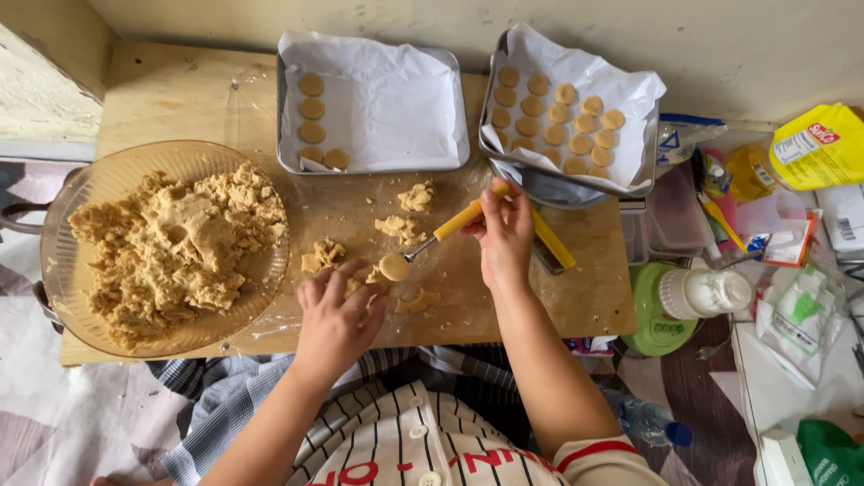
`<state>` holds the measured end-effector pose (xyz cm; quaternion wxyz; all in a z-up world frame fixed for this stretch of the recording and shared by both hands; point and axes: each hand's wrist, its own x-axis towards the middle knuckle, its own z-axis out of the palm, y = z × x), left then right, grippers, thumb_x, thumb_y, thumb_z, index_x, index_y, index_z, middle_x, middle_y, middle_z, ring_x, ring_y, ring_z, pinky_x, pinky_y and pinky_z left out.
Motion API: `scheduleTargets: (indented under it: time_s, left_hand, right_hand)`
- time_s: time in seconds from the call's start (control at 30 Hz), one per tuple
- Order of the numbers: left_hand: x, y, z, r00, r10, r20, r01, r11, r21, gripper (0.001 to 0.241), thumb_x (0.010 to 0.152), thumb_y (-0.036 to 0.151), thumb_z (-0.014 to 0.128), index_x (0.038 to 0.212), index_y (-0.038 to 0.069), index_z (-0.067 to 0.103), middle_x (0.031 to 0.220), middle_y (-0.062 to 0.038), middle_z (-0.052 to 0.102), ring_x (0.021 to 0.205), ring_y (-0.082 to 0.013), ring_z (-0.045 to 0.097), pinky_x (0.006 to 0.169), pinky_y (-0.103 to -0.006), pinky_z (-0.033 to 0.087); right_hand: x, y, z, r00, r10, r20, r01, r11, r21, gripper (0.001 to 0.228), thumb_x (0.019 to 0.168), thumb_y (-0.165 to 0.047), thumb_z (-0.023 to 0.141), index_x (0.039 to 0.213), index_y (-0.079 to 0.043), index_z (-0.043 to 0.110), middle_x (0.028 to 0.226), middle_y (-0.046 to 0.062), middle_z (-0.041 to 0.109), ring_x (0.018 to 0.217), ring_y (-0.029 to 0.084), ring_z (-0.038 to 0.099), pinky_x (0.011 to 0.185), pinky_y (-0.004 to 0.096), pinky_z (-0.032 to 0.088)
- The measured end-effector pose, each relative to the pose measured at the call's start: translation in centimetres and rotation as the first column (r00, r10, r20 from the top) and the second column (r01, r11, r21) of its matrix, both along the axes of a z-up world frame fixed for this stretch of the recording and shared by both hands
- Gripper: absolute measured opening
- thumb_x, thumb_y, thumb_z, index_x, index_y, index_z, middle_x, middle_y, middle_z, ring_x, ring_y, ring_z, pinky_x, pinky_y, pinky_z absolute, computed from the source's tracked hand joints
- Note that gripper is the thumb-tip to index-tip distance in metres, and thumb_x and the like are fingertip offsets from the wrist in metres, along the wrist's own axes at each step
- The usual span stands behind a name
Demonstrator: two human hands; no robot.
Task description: Transferring small pre-cut dough circles from a work surface to a baking tray using a small tool.
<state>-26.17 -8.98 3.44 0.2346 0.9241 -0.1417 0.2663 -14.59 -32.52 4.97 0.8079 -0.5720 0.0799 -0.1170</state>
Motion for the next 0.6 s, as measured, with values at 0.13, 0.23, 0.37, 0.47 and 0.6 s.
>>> scheduleTargets:
  time_s: [0.13,0.23,0.37,0.47,0.6]
  left_hand:
    - [2.4,3.0,2.8,1.000,0.008,0.017,-0.007,0.998,-0.065,0.016,0.087,0.021,0.074,0.102,0.022,0.070,0.128,-0.004,0.062,0.109,-0.0292,0.052,0.091,-0.0405,0.041]
    - [5.2,5.5,5.5,0.997,-0.006,0.071,0.013,0.995,-0.099,0.017,0.090,0.016,0.072,0.106,0.018,0.069,0.127,-0.007,0.063,0.108,-0.0298,0.053,0.092,-0.0405,0.043]
    - [10.1,8.1,9.3,0.992,-0.005,0.124,0.011,0.998,-0.054,0.016,0.091,0.009,0.070,0.106,0.015,0.070,0.118,-0.007,0.066,0.104,-0.0312,0.058,0.089,-0.0420,0.047]
    - [14.5,9.2,9.5,0.991,-0.018,0.129,0.023,0.999,-0.036,0.015,0.089,0.008,0.071,0.101,0.016,0.072,0.111,-0.005,0.067,0.102,-0.0302,0.060,0.086,-0.0413,0.048]
    - [20.2,10.5,6.4,0.996,-0.056,0.066,0.051,0.996,0.075,0.009,0.084,0.014,0.073,0.092,0.017,0.075,0.103,-0.004,0.071,0.102,-0.0280,0.061,0.083,-0.0410,0.048]
  right_hand:
    - [1.6,0.9,2.6,0.997,-0.008,0.075,0.001,0.996,0.091,0.034,0.102,-0.018,0.064,0.129,-0.004,0.049,0.091,0.018,0.064,0.066,0.025,0.073,0.057,0.036,0.068]
    - [4.7,2.6,5.4,0.985,0.011,0.174,-0.029,0.994,0.105,0.036,0.102,-0.021,0.064,0.131,-0.005,0.048,0.093,0.016,0.065,0.068,0.022,0.072,0.060,0.035,0.067]
    - [11.4,5.6,7.3,0.965,0.045,0.258,-0.050,0.999,0.014,0.037,0.103,-0.022,0.065,0.132,-0.007,0.047,0.094,0.015,0.064,0.067,0.023,0.072,0.057,0.034,0.067]
    - [16.1,8.1,6.6,0.957,0.068,0.281,-0.029,0.990,-0.141,0.040,0.103,-0.023,0.064,0.133,-0.004,0.046,0.094,0.015,0.065,0.066,0.022,0.072,0.054,0.031,0.066]
    - [21.2,10.5,3.2,0.963,0.121,0.240,-0.026,0.930,-0.366,0.040,0.104,-0.020,0.062,0.138,-0.005,0.046,0.095,0.015,0.065,0.066,0.022,0.073,0.051,0.027,0.064]
